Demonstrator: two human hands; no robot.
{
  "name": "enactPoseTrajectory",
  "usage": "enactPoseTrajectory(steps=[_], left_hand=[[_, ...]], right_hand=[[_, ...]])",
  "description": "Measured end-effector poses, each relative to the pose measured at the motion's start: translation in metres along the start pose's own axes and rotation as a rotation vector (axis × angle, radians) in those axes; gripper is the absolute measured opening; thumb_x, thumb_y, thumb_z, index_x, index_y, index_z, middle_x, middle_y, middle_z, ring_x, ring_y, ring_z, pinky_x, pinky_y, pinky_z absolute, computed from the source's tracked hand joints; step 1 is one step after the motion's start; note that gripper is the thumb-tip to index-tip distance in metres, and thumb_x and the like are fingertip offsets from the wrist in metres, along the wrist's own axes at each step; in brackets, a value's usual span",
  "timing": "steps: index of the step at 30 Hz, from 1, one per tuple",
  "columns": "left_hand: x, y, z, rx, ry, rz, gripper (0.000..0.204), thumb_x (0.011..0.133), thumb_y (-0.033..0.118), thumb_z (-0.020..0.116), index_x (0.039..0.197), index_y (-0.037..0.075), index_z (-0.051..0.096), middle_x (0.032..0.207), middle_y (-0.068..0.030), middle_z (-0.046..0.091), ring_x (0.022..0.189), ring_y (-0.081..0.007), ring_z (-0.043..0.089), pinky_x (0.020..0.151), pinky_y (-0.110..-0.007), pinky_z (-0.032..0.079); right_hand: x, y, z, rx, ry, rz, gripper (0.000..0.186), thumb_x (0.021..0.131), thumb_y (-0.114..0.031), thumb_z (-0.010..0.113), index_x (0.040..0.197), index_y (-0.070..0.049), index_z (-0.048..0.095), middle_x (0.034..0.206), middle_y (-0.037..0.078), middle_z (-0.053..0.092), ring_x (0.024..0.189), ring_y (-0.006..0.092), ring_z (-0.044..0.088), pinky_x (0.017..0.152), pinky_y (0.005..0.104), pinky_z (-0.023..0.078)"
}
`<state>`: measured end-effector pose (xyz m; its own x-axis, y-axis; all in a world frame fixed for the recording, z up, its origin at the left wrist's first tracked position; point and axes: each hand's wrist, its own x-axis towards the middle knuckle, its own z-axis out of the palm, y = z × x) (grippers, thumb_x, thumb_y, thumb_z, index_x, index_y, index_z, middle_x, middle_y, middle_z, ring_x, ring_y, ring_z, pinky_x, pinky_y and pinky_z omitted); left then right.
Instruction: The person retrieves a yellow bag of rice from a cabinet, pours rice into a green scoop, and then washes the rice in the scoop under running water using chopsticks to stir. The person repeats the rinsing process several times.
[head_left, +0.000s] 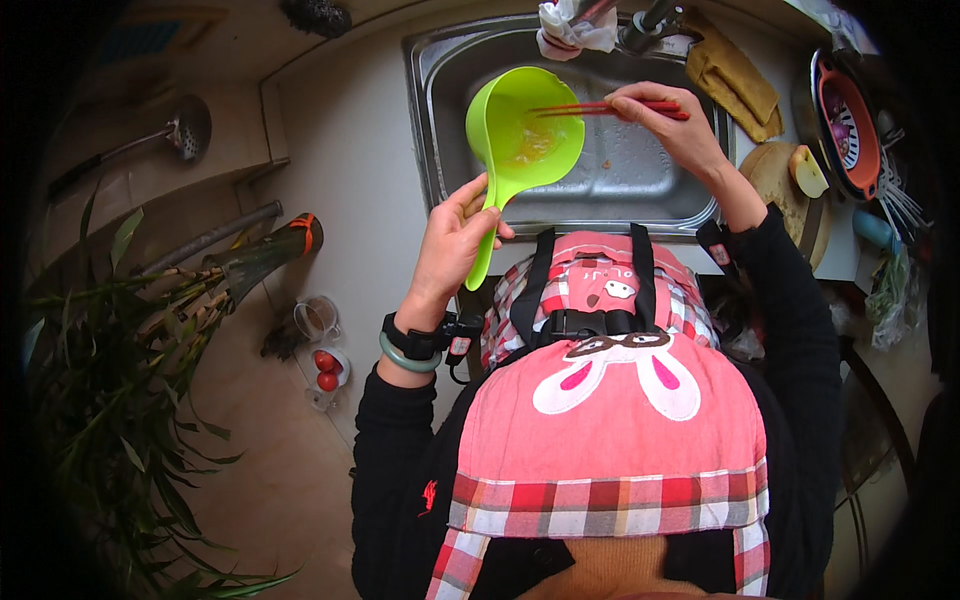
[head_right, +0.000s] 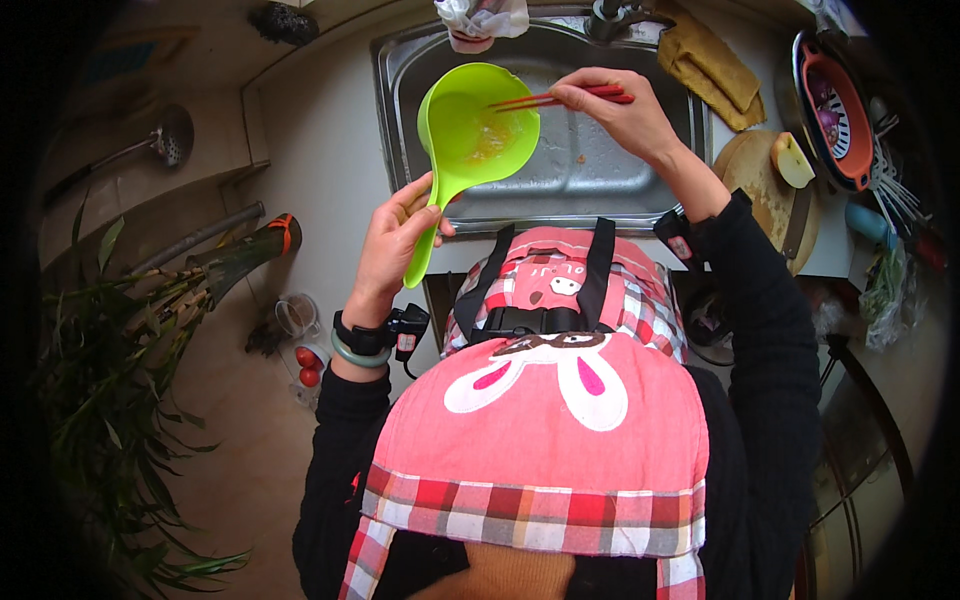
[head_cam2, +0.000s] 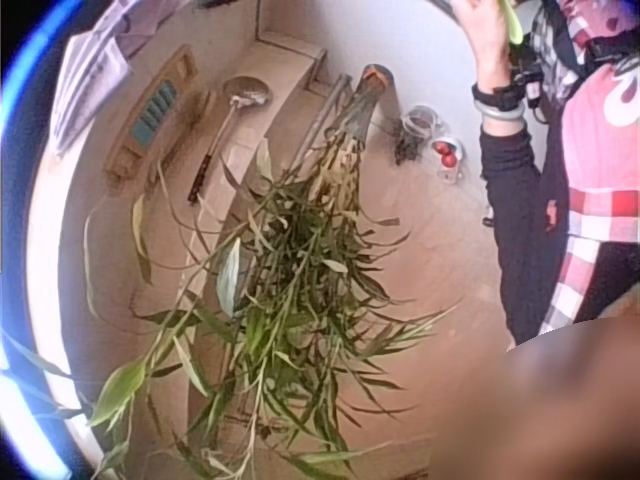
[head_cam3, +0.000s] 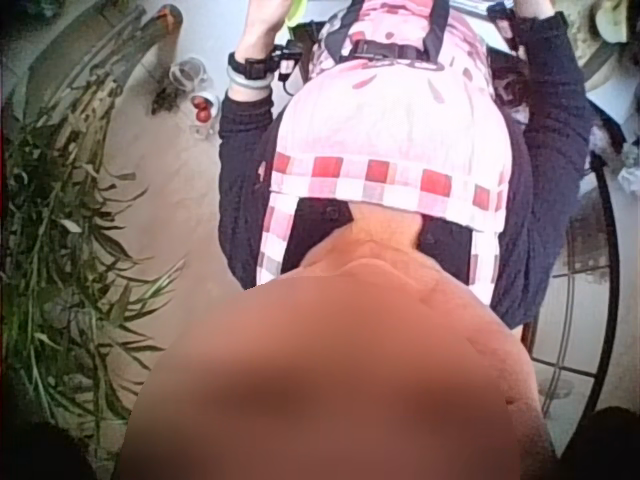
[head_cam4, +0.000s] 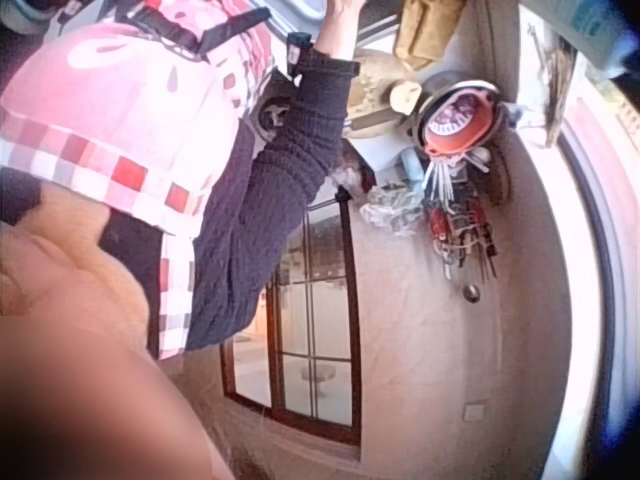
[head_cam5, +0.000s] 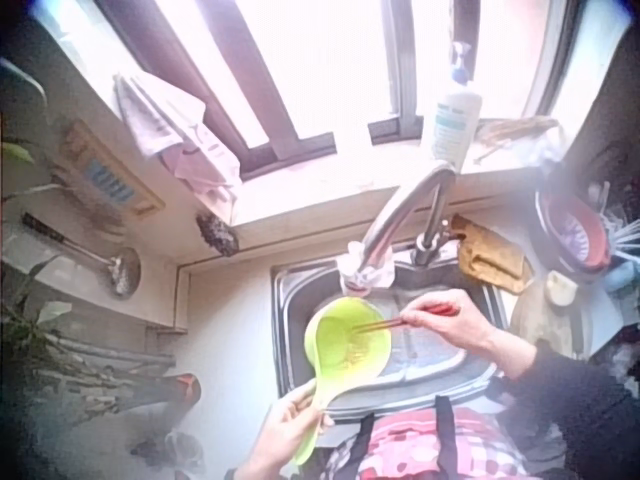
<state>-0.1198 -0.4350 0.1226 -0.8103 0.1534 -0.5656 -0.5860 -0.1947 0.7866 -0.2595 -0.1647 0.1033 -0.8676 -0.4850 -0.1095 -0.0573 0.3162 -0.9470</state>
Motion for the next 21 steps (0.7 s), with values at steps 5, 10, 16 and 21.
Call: enactPoseTrajectory(steps=[5, 10, 16, 21], left_hand=[[0.0000, 0.0001, 0.0009, -0.006, -0.007, 0.009, 0.047, 0.087, 0.003, 0.046, 0.133, -0.006, 0.036, 0.112, -0.0131, 0.058, 0.073, -0.0113, 0.057, 0.063, -0.021, 0.046], [0.0002, 0.0005, 0.0007, -0.009, -0.006, 0.003, 0.048, 0.087, 0.003, 0.046, 0.133, -0.006, 0.035, 0.112, -0.0129, 0.058, 0.074, -0.0115, 0.057, 0.064, -0.021, 0.046], [0.0014, -0.0020, 0.0012, 0.000, -0.004, -0.006, 0.048, 0.087, 0.002, 0.046, 0.133, -0.006, 0.035, 0.112, -0.0128, 0.059, 0.073, -0.0115, 0.057, 0.064, -0.021, 0.046], [0.0021, -0.0032, 0.0005, 0.001, -0.003, -0.017, 0.049, 0.087, 0.003, 0.047, 0.134, -0.007, 0.034, 0.110, -0.0121, 0.059, 0.073, -0.0114, 0.057, 0.064, -0.022, 0.046]], right_hand=[[-0.0005, -0.0016, 0.0008, 0.166, -0.178, 0.058, 0.019, 0.088, -0.014, 0.058, 0.103, -0.003, 0.065, 0.089, 0.005, 0.066, 0.082, 0.0102, 0.061, 0.077, 0.0235, 0.050], [0.0003, -0.0026, -0.0040, -0.006, -0.148, 0.066, 0.019, 0.089, -0.016, 0.058, 0.099, -0.002, 0.066, 0.087, 0.004, 0.065, 0.079, 0.0099, 0.060, 0.073, 0.0220, 0.049], [0.0004, -0.0001, -0.0064, -0.074, -0.101, -0.027, 0.021, 0.087, -0.020, 0.062, 0.098, -0.002, 0.066, 0.087, 0.005, 0.066, 0.079, 0.0104, 0.060, 0.073, 0.0226, 0.048], [-0.0009, 0.0008, -0.0052, 0.088, -0.120, 0.081, 0.023, 0.087, -0.022, 0.062, 0.097, -0.002, 0.067, 0.085, 0.004, 0.066, 0.078, 0.0094, 0.060, 0.073, 0.0226, 0.049]])
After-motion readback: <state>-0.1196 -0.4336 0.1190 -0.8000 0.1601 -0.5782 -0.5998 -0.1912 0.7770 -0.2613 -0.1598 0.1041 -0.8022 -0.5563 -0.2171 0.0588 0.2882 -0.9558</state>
